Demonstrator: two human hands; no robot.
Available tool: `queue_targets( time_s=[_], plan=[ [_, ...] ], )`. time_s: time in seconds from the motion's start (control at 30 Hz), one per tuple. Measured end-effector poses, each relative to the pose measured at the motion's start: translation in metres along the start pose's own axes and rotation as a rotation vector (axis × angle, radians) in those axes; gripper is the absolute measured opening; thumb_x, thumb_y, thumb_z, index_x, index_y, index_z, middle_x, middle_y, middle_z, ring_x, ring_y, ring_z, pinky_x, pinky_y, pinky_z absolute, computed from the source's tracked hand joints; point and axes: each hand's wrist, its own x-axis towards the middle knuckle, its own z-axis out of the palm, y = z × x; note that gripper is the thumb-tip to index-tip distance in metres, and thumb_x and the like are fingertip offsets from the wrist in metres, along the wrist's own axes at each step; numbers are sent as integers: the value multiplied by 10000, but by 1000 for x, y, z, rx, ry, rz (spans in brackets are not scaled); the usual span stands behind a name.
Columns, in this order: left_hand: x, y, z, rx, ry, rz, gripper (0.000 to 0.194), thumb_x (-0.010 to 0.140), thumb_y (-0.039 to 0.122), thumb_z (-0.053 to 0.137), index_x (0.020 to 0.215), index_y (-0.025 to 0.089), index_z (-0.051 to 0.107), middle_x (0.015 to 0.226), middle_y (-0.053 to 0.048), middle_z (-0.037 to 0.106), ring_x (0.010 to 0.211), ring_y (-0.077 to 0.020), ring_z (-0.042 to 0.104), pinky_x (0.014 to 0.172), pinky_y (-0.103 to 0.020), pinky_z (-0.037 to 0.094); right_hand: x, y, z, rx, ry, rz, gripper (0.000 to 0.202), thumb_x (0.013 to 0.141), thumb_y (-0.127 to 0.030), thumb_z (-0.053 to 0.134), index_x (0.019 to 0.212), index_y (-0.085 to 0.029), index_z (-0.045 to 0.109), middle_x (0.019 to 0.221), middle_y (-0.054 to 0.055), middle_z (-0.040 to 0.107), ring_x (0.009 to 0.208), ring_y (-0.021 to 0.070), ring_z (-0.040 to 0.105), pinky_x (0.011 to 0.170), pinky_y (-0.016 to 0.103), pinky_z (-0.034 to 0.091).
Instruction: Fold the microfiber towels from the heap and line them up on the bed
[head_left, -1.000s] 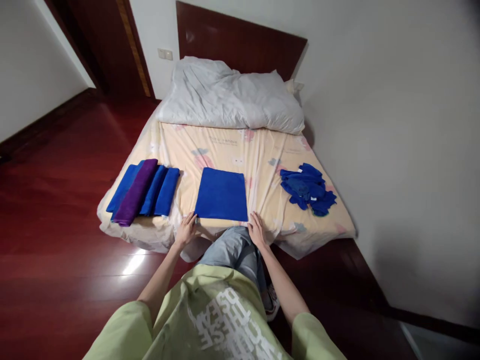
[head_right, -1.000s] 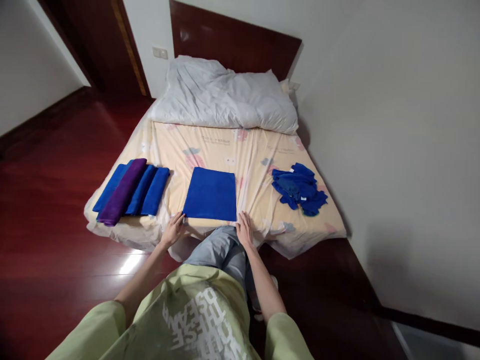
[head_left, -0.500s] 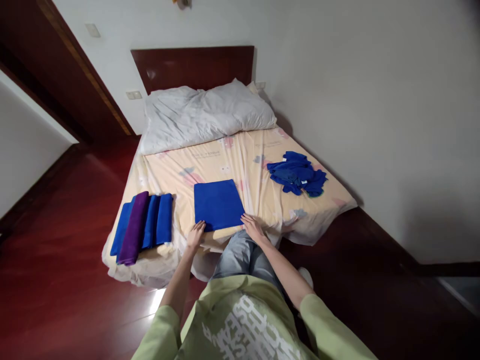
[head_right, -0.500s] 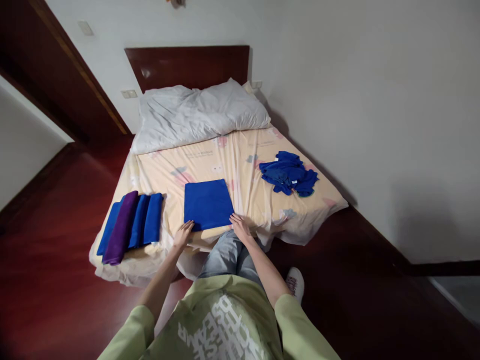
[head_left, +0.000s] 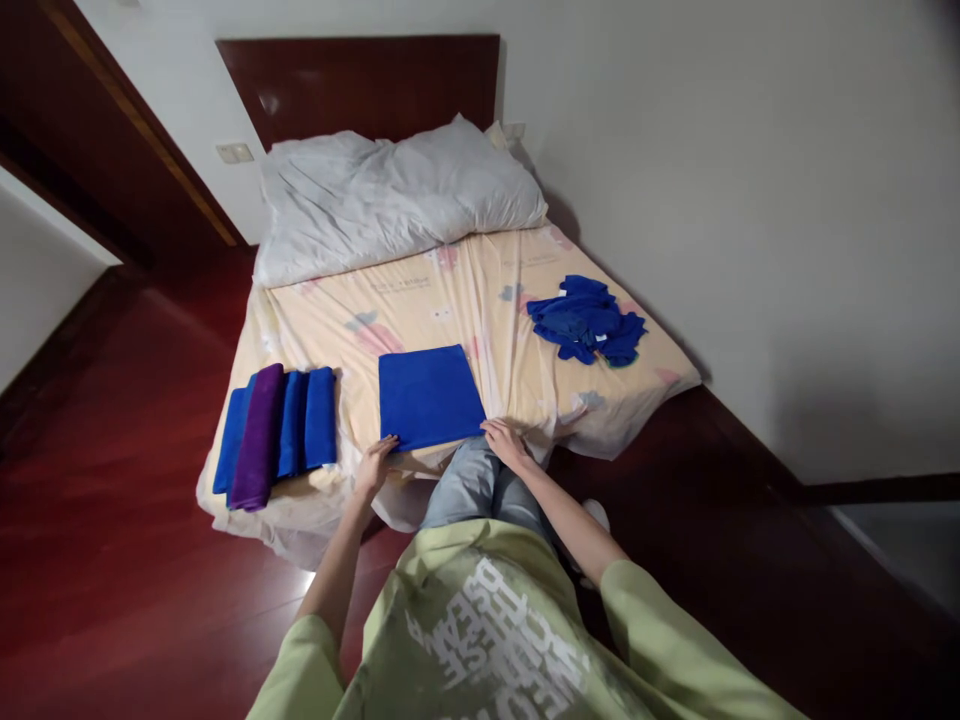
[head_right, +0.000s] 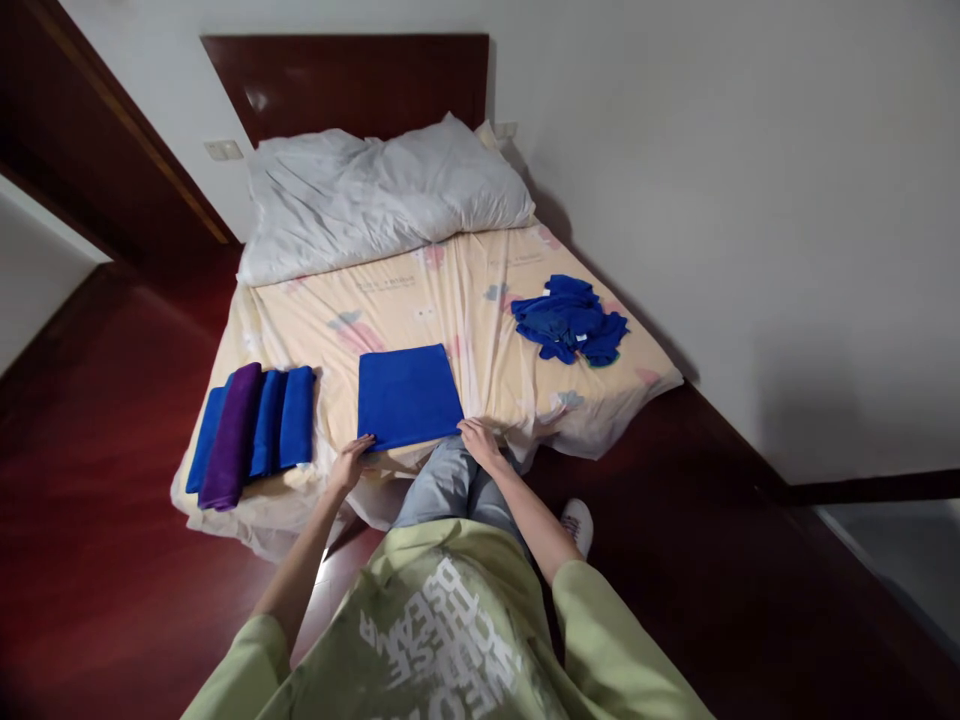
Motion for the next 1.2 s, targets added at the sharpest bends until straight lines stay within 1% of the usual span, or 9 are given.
queue_targets(
  time_s=[0.13,0.23,0.4,0.5,0.6,0.77,0.97,1.07,1.2],
  plan=[
    [7,2,2,-127,126,-122,615,613,75,457,1159,177,722,1286,-86,690,1265,-260,597,1131,-494,467,6,-6,6,91,1,-36,576,712,22,470,1161,-206,750,1204,64,715,1214,199,612,1134,387,466],
    [12,1,0,-149,166,-164,604,590,101,455,1116,190,740,1269,-68,699,1251,-263,600,1124,-498,469,11,-7,13,206,76,25,565,653,16,454,1065,-196,777,1169,70,732,1181,207,634,1116,412,480],
    [13,-6,0,-171,234,-199,531,678,131,433,1097,193,753,1251,-70,706,1219,-243,624,1106,-482,480,18,-4,20,357,220,132,515,624,-23,455,983,-179,789,1105,92,754,1095,228,678,1070,415,511],
    [14,-10,1,-197,239,-209,464,753,166,426,1076,186,758,1227,-87,716,1195,-246,643,1093,-492,487,21,-2,22,383,256,179,532,588,-33,461,969,-193,796,1112,87,755,1088,240,681,1061,433,514],
    [15,-14,1,-230,235,-223,429,768,197,440,1043,193,768,1214,-90,723,1176,-258,655,1064,-505,507,25,0,21,403,256,173,522,573,-41,468,939,-199,806,1126,89,756,1107,250,678,1067,458,508],
    [17,-19,3,-291,261,-236,354,802,260,461,966,188,767,1164,-111,739,1135,-268,676,1055,-510,511,29,8,20,459,241,157,463,605,-56,481,900,-200,808,1096,88,769,1089,250,698,1059,467,524],
    [14,-25,8,-417,302,-254,361,881,419,479,979,172,724,1152,-145,737,1117,-273,688,1031,-490,534,26,21,19,580,176,213,391,692,-128,546,988,-198,791,1129,86,768,1088,266,720,1026,487,559],
    [13,-26,11,-424,303,-243,369,895,405,472,1037,169,718,1170,-148,728,1131,-265,683,1021,-473,543,24,27,20,566,164,191,319,759,-165,557,972,-202,792,1120,90,770,1094,262,723,1044,488,547],
    [14,-22,8,-326,269,-240,392,866,301,469,1139,185,727,1243,-119,703,1169,-253,658,1033,-472,538,24,26,20,550,157,205,317,821,-220,545,1021,-198,789,1131,93,767,1077,254,730,1026,465,561]
  ],
)
